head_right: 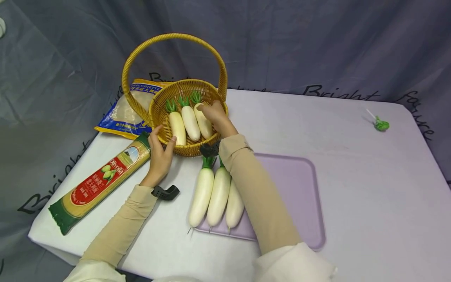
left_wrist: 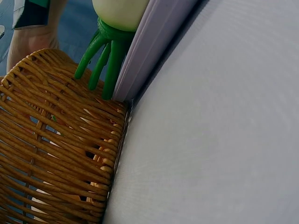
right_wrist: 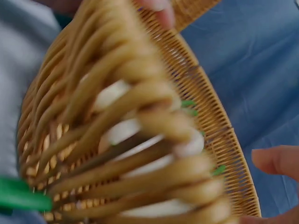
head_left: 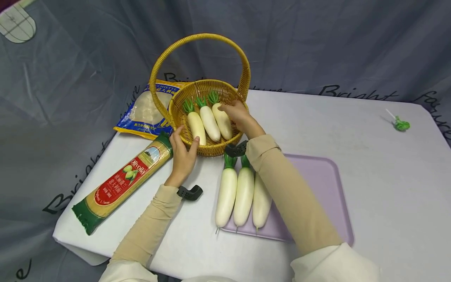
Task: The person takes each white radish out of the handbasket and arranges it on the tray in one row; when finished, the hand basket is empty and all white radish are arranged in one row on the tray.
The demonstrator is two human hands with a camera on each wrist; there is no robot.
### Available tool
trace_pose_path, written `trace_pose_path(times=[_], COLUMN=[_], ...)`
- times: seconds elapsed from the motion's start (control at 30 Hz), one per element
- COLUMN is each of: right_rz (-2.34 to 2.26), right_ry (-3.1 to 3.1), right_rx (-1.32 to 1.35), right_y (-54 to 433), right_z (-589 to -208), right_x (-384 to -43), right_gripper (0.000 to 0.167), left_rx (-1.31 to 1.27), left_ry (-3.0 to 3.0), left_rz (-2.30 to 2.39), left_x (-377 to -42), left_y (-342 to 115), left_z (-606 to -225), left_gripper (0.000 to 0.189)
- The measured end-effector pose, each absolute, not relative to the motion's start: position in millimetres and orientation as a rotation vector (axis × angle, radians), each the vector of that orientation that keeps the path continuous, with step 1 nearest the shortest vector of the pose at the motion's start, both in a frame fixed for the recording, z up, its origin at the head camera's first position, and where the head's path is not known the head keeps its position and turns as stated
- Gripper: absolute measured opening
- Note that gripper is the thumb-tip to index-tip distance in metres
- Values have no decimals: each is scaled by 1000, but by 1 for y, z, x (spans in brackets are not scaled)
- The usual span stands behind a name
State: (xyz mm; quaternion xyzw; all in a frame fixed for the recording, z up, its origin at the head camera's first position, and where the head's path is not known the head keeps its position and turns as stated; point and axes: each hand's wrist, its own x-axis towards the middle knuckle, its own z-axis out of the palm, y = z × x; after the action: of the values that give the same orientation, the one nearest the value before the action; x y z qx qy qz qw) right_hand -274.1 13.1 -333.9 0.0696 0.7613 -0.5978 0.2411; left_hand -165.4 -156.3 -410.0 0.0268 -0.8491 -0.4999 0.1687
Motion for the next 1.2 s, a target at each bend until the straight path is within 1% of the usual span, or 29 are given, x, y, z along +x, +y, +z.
trace_pose_path(times=[0.1,0.3,0.63,1.2], right_rz=[-1474,-1083,-874,-953], right_ry=[2239,2644,2743,2729], right_rx=[107,-38,-81,-116], right_y=[10,1,-7,-5], right_z=[-336,-345,-348,-347], right_x=[-271,-263,-261,-261], right_gripper=[79,80,82,79], left_rx=[72,56,63,69], left_ry=[-2413,-2424,-2410,-2419], left_rz=[-1421,-1419,-1404,-1396], left_x=[-165,-165,-165,-165], left_y=[-156,-156,-156,-157], left_z=[-411,-412,-411,-411], left_gripper=[60,61,60,60])
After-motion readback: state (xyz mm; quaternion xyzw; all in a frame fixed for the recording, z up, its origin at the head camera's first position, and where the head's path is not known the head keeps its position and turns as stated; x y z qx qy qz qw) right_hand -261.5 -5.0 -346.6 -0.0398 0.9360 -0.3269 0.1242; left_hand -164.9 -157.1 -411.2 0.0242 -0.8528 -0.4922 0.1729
